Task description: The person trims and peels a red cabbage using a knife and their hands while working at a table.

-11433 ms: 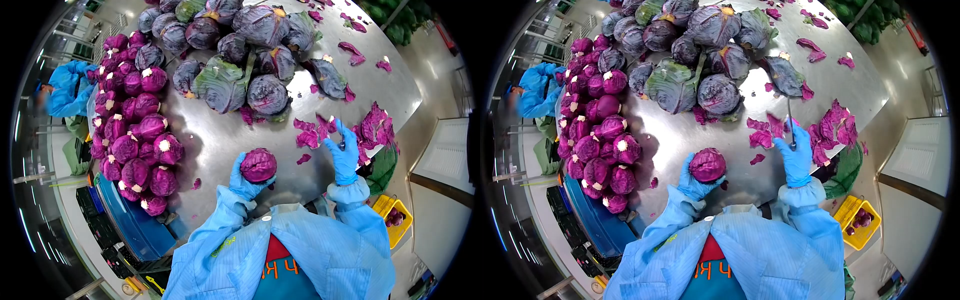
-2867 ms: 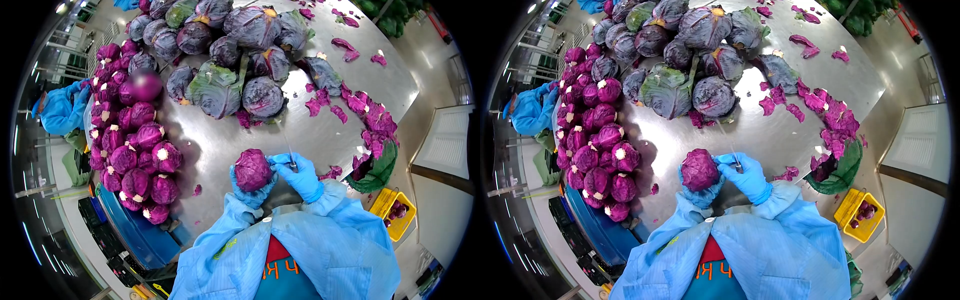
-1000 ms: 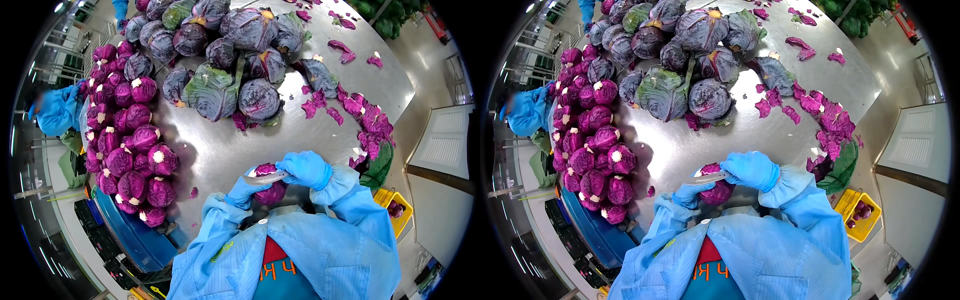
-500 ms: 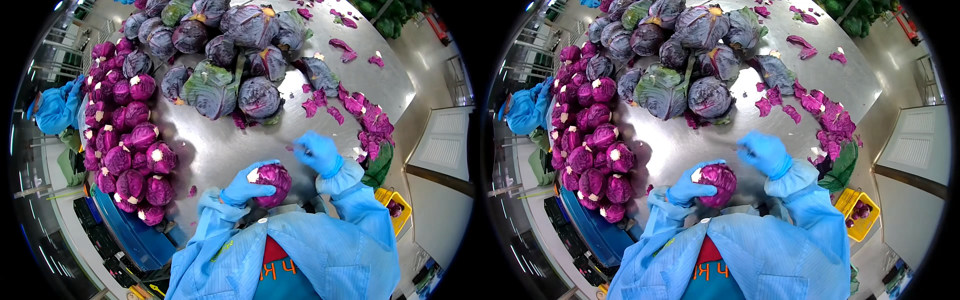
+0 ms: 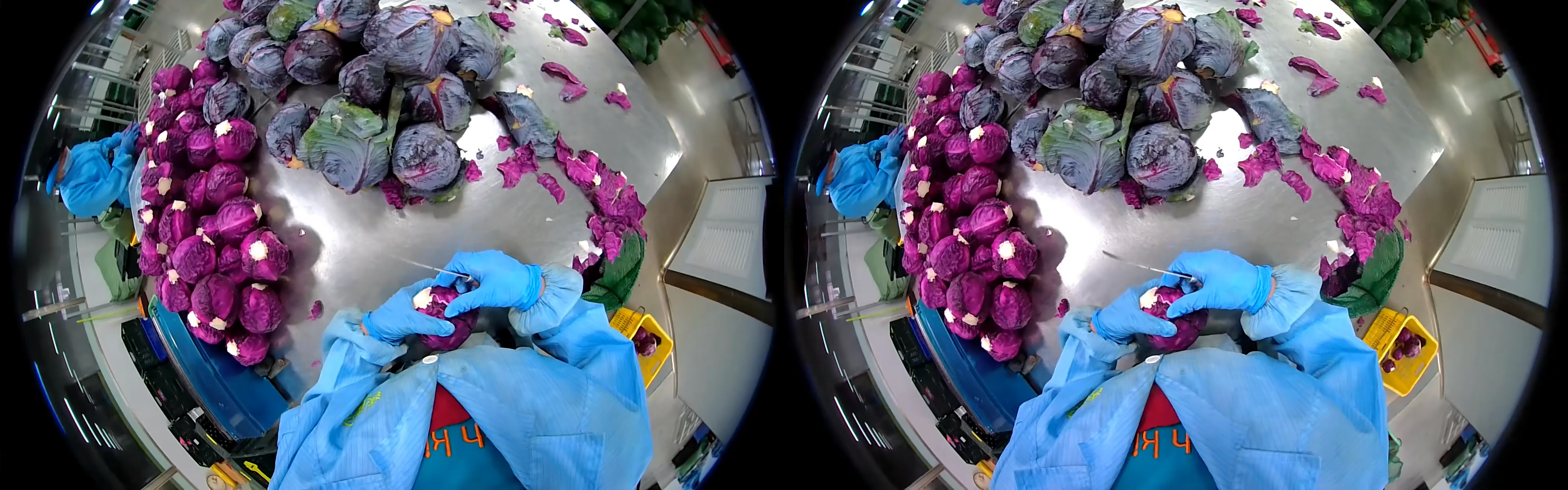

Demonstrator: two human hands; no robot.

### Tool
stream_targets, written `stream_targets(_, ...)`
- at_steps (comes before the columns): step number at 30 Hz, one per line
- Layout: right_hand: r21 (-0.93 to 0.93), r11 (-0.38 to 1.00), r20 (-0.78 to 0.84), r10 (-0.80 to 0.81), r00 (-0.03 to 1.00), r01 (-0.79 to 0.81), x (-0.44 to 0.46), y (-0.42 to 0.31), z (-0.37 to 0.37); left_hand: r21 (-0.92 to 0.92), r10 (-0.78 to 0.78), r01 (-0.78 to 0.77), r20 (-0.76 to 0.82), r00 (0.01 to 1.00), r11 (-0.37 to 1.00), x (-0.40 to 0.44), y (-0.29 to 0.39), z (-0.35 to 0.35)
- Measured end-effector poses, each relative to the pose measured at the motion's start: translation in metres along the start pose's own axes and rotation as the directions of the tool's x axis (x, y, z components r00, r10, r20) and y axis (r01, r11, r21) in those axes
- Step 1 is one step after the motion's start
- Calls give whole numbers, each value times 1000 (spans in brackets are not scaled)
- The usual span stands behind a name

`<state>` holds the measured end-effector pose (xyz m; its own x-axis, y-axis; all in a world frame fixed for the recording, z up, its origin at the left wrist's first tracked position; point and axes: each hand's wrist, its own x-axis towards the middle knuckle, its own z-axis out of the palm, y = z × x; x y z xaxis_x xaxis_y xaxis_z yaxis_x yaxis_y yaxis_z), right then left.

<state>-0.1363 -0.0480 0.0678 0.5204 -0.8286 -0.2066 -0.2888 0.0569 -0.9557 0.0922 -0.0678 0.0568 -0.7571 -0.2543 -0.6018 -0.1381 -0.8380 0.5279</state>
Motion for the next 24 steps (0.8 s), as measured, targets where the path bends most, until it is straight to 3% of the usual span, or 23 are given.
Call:
stream_targets(4, -404, 888, 18, -234, 972, 221, -5, -5, 1, 58, 138, -151, 184, 973, 987, 15, -13, -10)
stream_targets(7, -639, 739, 71, -220, 973, 213, -9, -10, 5, 412, 123, -197, 199, 972, 890, 16, -18, -23)
stream_targets(8, -646, 731, 65, -235, 970, 220, -9, -7, 6, 513, 106, -187, 183, 977, 838, 16, -17, -24)
stream_targets(10, -661, 715, 46, -263, 964, 227, -11, 7, 9, 472, 158, -234, 196, 968, 850, 13, -17, -21)
stream_targets(12, -565, 818, -199, -261, 945, 106, -11, 17, 5, 202, 67, -88, 110, 992, 975, -2, 13, 7)
stream_targets(13, -502, 863, -317, -244, 916, 56, -10, 25, 1, 335, 18, -47, 87, 996, 941, -4, 14, 3)
stream_targets(15, -286, 935, -733, -73, 676, -210, -5, 47, -15, 378, 63, -110, 135, 989, 919, -5, 12, 4)
stream_targets(18, 30, 934, -776, 247, 581, -357, -11, 34, -32, 331, 66, -92, 90, 994, 939, -5, 1, 2)
stream_targets(19, -53, 970, -704, 131, 698, -235, -14, 26, -27, 324, 68, -86, 66, 995, 942, -2, -2, 0)
stream_targets(21, 20, 994, -358, 105, 928, -105, -19, 13, -12, 277, 45, -56, 44, 998, 959, 1, -4, 1)
stream_targets(22, 119, 976, -166, 201, 966, -182, -18, -4, -8, 272, 22, -42, 75, 997, 961, 3, -3, 3)
stream_targets(24, -39, 990, -16, 134, 991, -134, -9, -8, 6, 265, -22, -12, 124, 992, 964, 5, 3, 5)
